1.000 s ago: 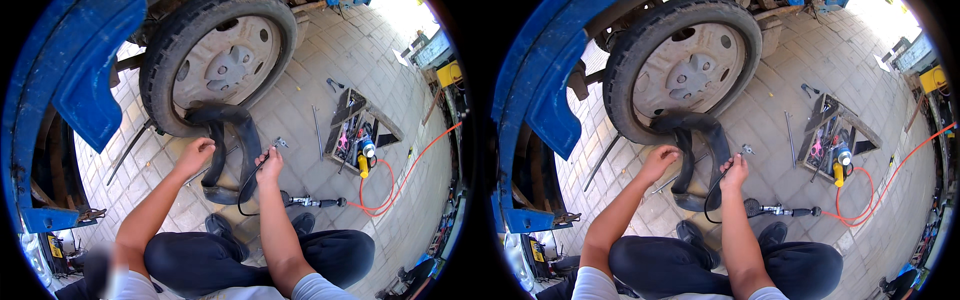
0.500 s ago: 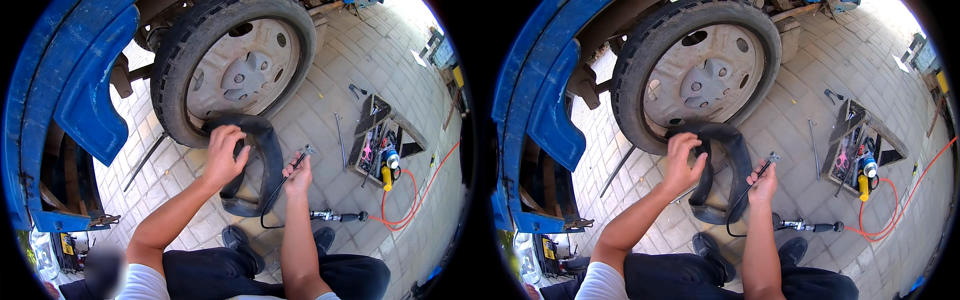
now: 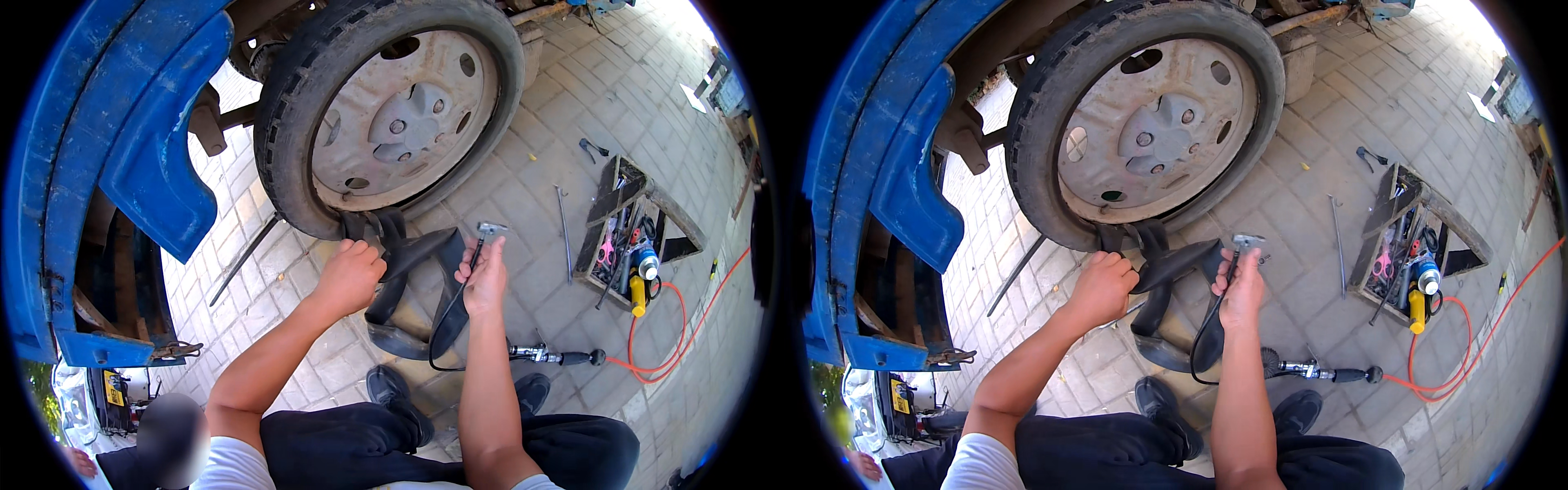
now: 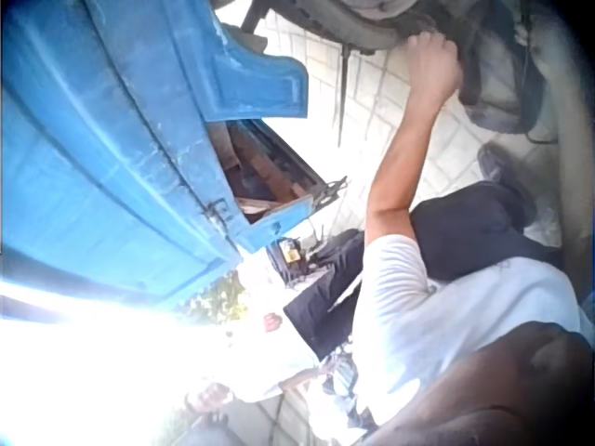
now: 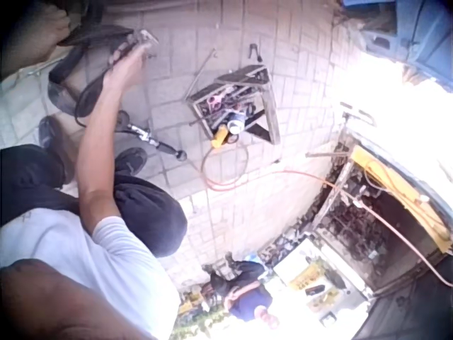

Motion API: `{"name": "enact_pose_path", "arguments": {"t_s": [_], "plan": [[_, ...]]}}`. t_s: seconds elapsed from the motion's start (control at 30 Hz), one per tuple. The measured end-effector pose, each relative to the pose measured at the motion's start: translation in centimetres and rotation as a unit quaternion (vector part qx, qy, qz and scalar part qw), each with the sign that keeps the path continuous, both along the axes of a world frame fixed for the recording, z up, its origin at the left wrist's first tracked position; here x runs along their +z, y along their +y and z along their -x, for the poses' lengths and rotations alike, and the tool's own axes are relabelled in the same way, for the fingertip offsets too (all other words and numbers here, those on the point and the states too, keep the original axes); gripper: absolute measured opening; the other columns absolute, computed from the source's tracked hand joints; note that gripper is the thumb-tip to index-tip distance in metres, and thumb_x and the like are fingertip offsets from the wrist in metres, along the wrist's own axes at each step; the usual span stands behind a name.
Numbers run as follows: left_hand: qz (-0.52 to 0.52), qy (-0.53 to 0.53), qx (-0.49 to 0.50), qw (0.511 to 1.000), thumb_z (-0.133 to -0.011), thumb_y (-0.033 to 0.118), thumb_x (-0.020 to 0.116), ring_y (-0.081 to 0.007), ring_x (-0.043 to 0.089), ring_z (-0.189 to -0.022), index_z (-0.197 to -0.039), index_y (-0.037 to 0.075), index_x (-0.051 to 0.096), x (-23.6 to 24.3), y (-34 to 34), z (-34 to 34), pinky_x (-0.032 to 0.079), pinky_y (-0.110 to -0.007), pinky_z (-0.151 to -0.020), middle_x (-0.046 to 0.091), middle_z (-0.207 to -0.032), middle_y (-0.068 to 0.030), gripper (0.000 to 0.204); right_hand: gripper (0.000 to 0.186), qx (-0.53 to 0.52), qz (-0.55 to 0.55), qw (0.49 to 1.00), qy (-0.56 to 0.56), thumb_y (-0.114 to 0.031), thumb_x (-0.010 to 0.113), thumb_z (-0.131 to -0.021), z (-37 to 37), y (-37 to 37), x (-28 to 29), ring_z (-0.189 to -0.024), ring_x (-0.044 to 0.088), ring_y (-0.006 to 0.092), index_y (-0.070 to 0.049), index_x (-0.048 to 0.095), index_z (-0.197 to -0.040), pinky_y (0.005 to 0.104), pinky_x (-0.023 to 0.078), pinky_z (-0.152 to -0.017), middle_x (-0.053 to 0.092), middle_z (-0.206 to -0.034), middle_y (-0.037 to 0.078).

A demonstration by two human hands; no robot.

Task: The person uses a metal bar to pry the tire bead away from the rim of a blue three-wheeled vehicle. They then remove the inner tube, connect it to an air hose, and inflate it. Finally, the person retrieves a wrench from a cluttered workbench and returns to the tire.

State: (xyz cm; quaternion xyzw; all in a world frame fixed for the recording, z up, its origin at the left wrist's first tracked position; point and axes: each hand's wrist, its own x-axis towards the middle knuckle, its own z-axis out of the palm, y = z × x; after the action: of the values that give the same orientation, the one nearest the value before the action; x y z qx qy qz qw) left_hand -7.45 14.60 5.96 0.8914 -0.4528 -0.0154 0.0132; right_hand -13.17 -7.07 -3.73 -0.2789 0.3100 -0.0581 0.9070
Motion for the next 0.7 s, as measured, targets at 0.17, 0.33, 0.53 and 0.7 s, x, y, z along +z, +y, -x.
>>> {"name": "enact_pose_path", "arguments": {"t_s": [0.17,0.33,0.53,0.7], "plan": [[-0.002,0.002,0.012,1.000,-0.066,0.006,0.058,-0.0221,0.051,-0.085,-0.074,0.010,0.062,-0.5,1.4,0.4,0.039,-0.034,-0.080,0.053,-0.078,-0.0034,0.010,0.053,0.186,0.147,0.971,-0.008,-0.050,0.054,-0.095,-5.3,4.6,4.7,-0.046,0.033,0.0042,0.001,0.068,-0.091,0.0222,0.024,-0.041,0.041,-0.059,-0.005],[0.016,-0.010,0.022,1.000,-0.069,0.006,0.057,-0.0218,0.051,-0.088,-0.077,0.010,0.064,-1.4,2.4,-0.1,0.039,-0.033,-0.082,0.055,-0.080,-0.0032,0.011,0.024,0.250,0.099,0.962,-0.055,-0.029,0.053,-0.098,-9.3,8.5,4.8,-0.045,0.034,0.0051,-0.005,0.054,-0.100,0.0231,0.024,-0.038,0.043,-0.062,-0.003],[0.021,0.001,0.023,1.000,-0.069,0.005,0.057,-0.0217,0.052,-0.089,-0.078,0.009,0.064,-1.4,4.1,-0.9,0.040,-0.034,-0.083,0.056,-0.082,-0.0033,0.012,0.018,0.205,0.144,0.964,-0.094,-0.021,0.053,-0.098,-10.8,11.3,1.7,-0.049,0.041,0.0070,-0.003,0.052,-0.099,0.0233,0.033,-0.042,0.051,-0.068,0.001],[0.040,0.027,0.019,0.999,-0.067,0.003,0.057,-0.0218,0.053,-0.089,-0.078,0.009,0.063,-1.3,4.4,-1.7,0.040,-0.034,-0.083,0.057,-0.083,-0.0036,0.014,0.016,0.151,0.291,0.937,-0.118,-0.016,0.055,-0.096,-11.5,13.0,0.5,-0.061,0.051,0.0087,0.000,0.055,-0.099,0.0242,0.043,-0.056,0.057,-0.074,0.004]]}}
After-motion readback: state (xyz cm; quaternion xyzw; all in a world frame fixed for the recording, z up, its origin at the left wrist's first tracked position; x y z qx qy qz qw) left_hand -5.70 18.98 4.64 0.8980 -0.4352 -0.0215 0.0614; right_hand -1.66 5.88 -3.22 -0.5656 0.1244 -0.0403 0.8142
